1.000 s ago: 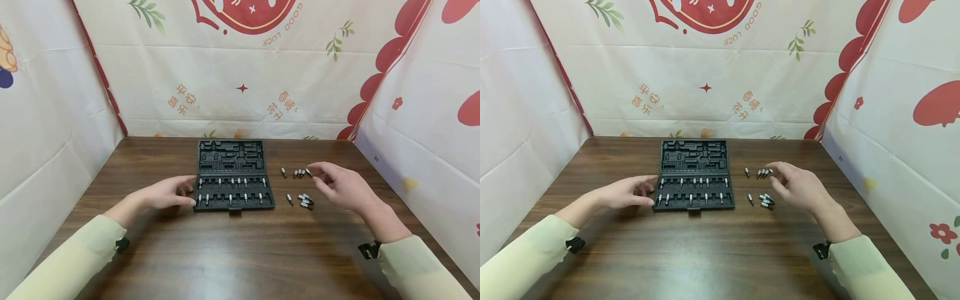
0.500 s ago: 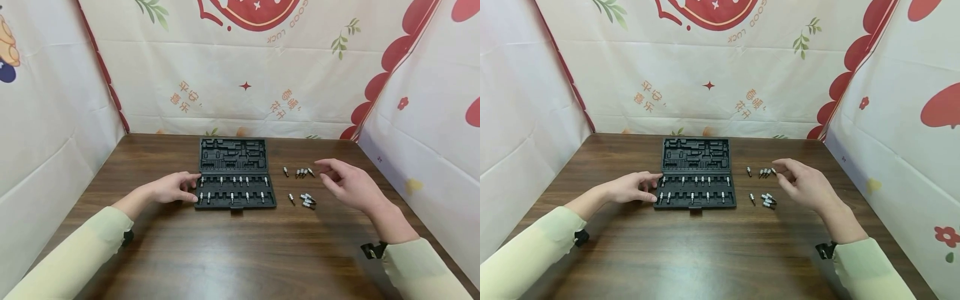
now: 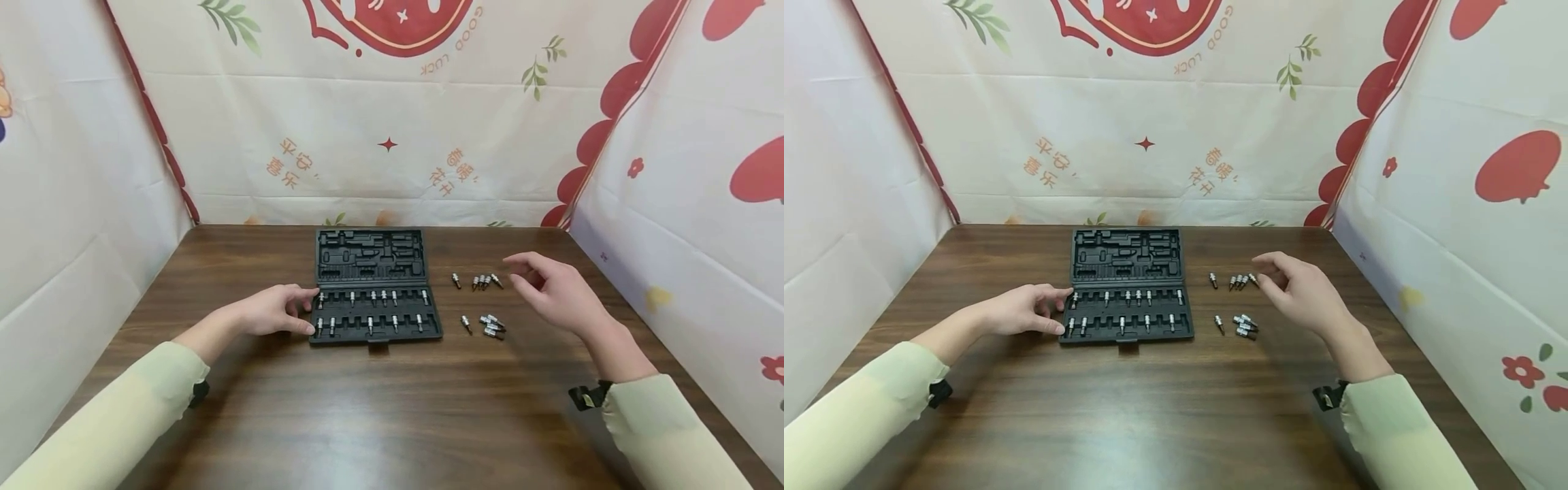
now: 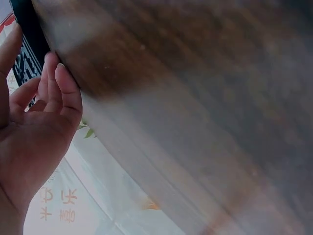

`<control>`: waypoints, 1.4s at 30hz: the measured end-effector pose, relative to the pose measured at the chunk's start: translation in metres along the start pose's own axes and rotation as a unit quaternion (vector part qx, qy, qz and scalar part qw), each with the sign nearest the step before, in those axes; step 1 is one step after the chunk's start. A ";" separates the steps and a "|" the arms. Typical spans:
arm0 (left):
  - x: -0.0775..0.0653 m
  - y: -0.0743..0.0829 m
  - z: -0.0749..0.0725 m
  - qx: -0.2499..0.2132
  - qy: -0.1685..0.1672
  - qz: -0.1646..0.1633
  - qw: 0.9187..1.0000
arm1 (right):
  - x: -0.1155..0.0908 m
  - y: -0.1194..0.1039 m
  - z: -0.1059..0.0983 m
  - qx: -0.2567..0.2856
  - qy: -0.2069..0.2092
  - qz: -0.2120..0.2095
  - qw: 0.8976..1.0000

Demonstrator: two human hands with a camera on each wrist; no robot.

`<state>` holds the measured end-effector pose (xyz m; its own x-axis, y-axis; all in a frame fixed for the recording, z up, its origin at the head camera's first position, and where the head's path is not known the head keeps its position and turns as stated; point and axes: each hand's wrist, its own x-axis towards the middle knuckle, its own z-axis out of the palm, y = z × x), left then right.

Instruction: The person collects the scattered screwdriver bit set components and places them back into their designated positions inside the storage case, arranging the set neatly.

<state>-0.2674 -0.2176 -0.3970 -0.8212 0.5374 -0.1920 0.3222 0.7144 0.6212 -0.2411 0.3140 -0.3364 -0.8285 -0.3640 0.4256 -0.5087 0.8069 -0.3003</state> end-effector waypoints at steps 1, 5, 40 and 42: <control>0.000 0.000 -0.001 0.002 0.002 -0.002 1.000 | 0.003 0.001 0.001 0.006 -0.006 0.013 1.000; -0.004 -0.001 -0.004 0.001 0.003 -0.003 1.000 | 0.014 0.002 0.005 0.010 -0.039 0.054 0.998; 0.003 -0.004 -0.001 0.005 0.005 0.026 1.000 | 0.058 0.078 0.030 0.014 -0.163 0.207 0.965; 0.003 -0.003 -0.001 0.002 0.004 0.026 1.000 | 0.056 0.081 0.031 0.015 -0.162 0.209 0.964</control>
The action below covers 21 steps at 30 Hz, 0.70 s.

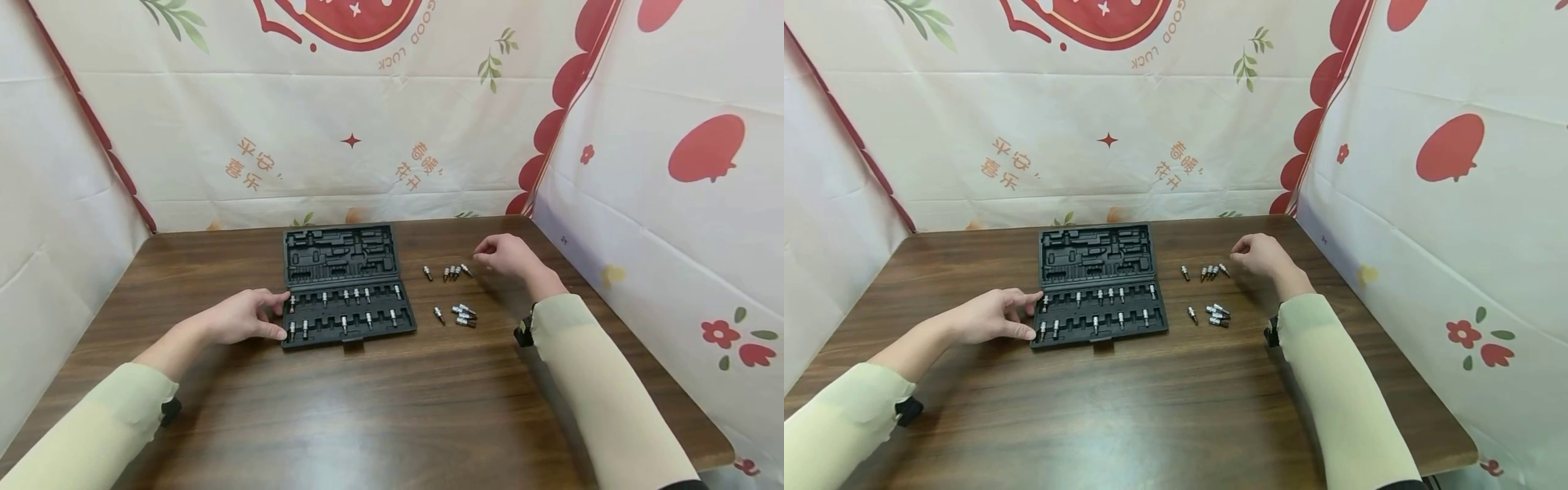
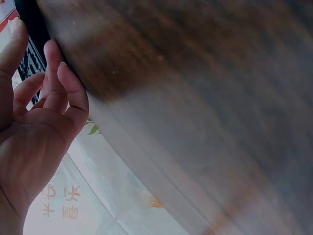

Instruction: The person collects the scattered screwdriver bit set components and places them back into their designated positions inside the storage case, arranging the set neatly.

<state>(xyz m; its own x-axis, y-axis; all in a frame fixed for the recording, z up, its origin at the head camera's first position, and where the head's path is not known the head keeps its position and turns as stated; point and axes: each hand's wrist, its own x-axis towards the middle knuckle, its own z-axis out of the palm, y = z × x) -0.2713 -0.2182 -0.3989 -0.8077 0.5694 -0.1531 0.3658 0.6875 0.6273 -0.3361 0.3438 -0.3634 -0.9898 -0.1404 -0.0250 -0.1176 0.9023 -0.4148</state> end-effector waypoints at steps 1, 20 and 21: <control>0.000 0.000 0.000 -0.001 0.000 0.000 1.000 | 0.001 0.001 0.001 0.000 0.000 -0.001 1.000; -0.001 0.001 0.001 -0.009 0.004 -0.007 1.000 | 0.008 0.016 0.020 0.077 -0.034 0.029 0.996; -0.001 0.001 0.001 -0.009 0.004 -0.007 1.000 | 0.008 0.016 0.020 0.083 -0.036 0.025 0.996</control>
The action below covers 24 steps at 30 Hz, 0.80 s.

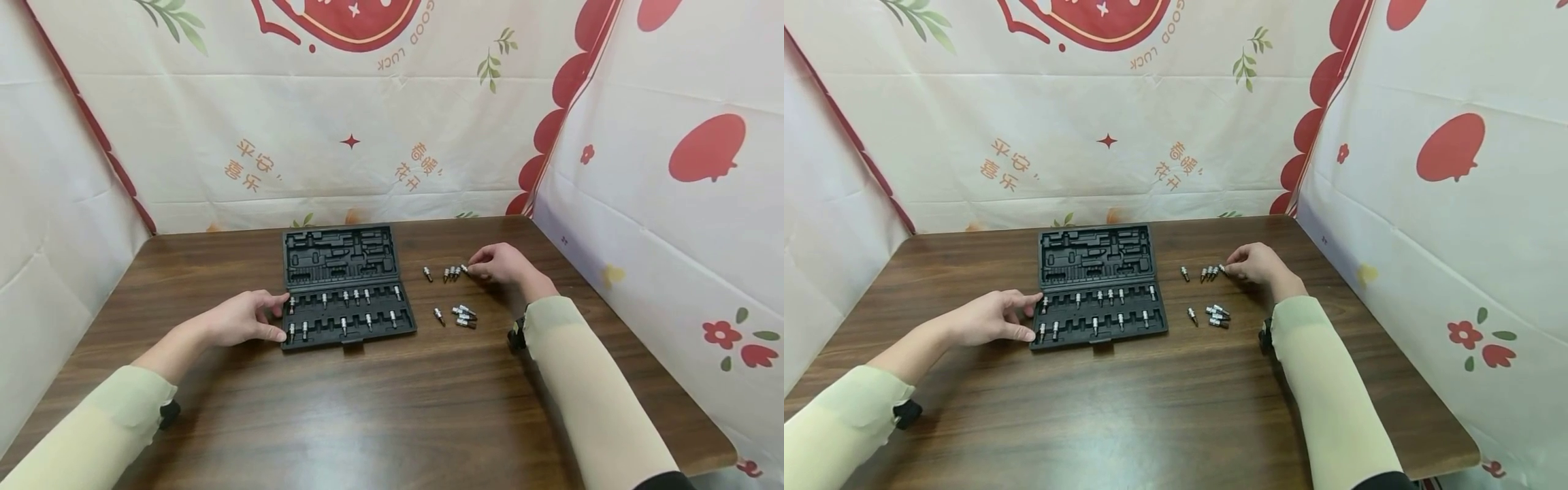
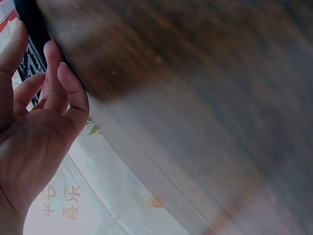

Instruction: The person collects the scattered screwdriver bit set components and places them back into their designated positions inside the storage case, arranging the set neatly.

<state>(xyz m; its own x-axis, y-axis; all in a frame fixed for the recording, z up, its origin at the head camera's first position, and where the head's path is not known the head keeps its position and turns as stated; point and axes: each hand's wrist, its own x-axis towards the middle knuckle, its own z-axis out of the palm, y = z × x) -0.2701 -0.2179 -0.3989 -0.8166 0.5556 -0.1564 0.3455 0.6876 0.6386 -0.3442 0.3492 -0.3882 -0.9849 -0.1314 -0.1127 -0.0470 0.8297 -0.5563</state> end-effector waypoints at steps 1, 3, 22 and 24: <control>0.000 0.000 0.000 0.000 0.000 0.000 1.000 | 0.000 0.001 0.000 0.005 -0.003 -0.006 1.000; 0.000 0.000 0.000 -0.001 0.001 0.001 1.000 | 0.001 0.002 0.000 0.018 -0.011 -0.015 1.000; 0.000 -0.002 0.003 0.004 0.006 0.004 1.000 | 0.005 0.007 0.004 0.014 -0.035 -0.028 0.999; 0.000 -0.001 0.003 0.004 0.005 0.004 1.000 | 0.004 0.006 0.004 0.014 -0.030 -0.027 0.999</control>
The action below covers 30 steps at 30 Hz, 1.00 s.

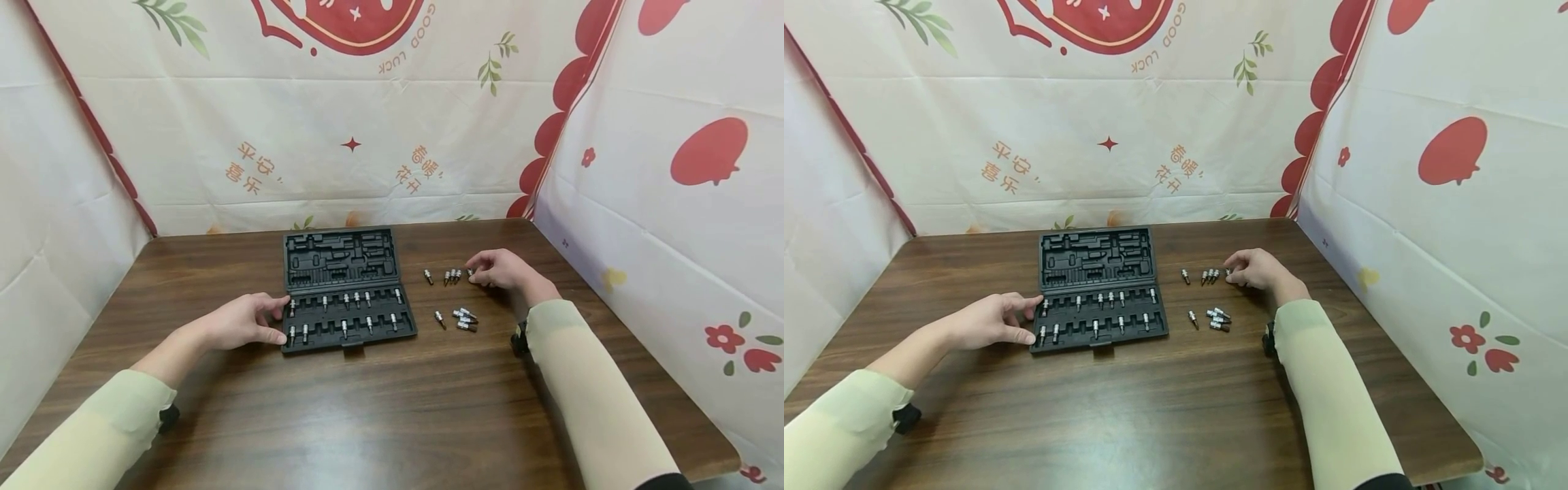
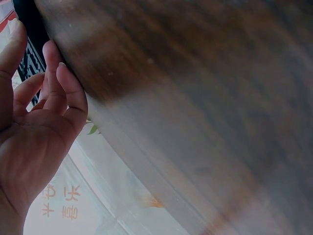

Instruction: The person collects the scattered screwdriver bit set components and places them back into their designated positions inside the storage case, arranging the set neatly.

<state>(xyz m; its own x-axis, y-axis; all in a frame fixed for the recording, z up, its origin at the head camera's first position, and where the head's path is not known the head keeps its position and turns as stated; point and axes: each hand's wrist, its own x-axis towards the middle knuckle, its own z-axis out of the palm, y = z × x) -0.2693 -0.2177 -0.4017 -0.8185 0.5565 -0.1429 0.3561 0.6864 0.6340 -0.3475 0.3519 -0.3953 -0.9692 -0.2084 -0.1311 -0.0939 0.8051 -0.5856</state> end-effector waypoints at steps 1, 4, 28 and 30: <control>0.000 0.000 0.000 0.000 -0.001 -0.001 1.000 | 0.000 0.000 0.000 -0.001 0.001 0.000 1.000; 0.000 0.000 0.000 -0.002 -0.003 -0.003 1.000 | -0.002 0.001 0.000 0.002 0.002 0.001 1.000; -0.001 0.000 0.000 -0.003 -0.003 -0.002 1.000 | -0.010 0.010 -0.001 0.070 0.029 -0.006 0.997; -0.001 0.000 0.000 -0.004 -0.002 -0.003 1.000 | -0.010 0.010 -0.001 0.071 0.031 -0.004 0.997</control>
<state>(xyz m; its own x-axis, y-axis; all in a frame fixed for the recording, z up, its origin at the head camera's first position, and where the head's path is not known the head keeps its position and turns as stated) -0.2686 -0.2186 -0.4017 -0.8186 0.5543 -0.1505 0.3472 0.6863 0.6391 -0.3387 0.3626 -0.3989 -0.9813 -0.1758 -0.0783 -0.0727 0.7154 -0.6950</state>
